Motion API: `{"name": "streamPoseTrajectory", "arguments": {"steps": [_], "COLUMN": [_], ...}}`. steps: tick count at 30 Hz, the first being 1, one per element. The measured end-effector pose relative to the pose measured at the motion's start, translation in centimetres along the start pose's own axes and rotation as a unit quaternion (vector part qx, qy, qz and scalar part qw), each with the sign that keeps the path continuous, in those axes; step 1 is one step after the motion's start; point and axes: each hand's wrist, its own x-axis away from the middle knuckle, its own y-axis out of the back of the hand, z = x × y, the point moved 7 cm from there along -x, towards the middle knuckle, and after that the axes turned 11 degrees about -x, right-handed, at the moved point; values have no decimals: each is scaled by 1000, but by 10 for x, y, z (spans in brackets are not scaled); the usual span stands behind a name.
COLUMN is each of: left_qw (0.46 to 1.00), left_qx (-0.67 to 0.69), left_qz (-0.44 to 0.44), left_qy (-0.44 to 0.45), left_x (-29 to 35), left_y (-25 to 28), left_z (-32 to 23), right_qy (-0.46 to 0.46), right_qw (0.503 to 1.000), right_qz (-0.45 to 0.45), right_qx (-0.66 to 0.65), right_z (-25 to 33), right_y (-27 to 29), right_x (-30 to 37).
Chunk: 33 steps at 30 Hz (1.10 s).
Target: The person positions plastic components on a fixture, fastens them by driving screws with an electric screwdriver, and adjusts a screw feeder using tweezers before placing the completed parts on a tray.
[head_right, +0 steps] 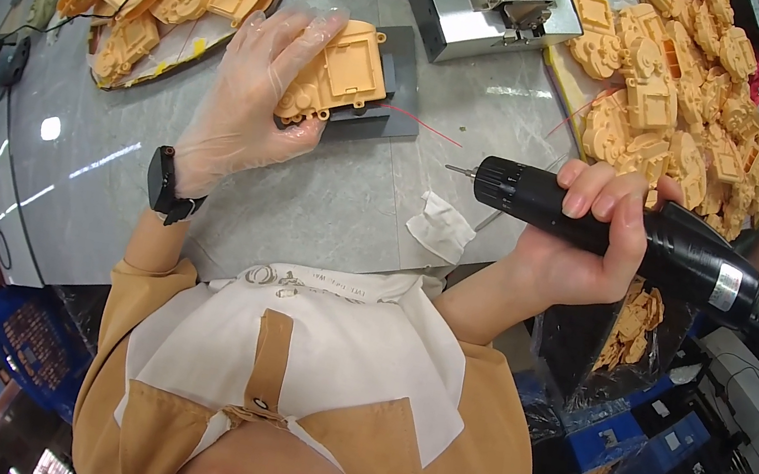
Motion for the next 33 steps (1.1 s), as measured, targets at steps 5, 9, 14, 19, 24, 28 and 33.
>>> {"name": "streamPoseTrajectory", "arguments": {"steps": [5, 9, 14, 19, 24, 28, 33], "left_qw": [985, 884, 994, 998, 996, 996, 995], "left_qx": [140, 456, 102, -44, -31, -42, 18], "left_qz": [-98, 101, 26, 32, 83, 82, -98], "left_qy": [19, 13, -7, 22, 16, 24, 28], "left_x": [7, 17, 9, 0, -2, 0, 1], "left_y": [18, 39, 18, -6, -8, -14, 31], "left_z": [3, 1, 5, -10, -5, -7, -17], "right_qy": [-2, -5, -13, -23, -27, 25, 61], "right_qw": [1000, 1000, 1000, 1000, 1000, 997, 990], "right_qz": [-2, 6, 11, 13, 9, 55, 124], "right_qx": [4, 1, 5, 8, 7, 48, 39], "right_z": [1, 1, -3, -5, -6, 0, 6], "right_y": [5, 6, 2, 3, -1, -17, -36], "right_x": [1, -1, 0, 1, 0, -17, -81]}}
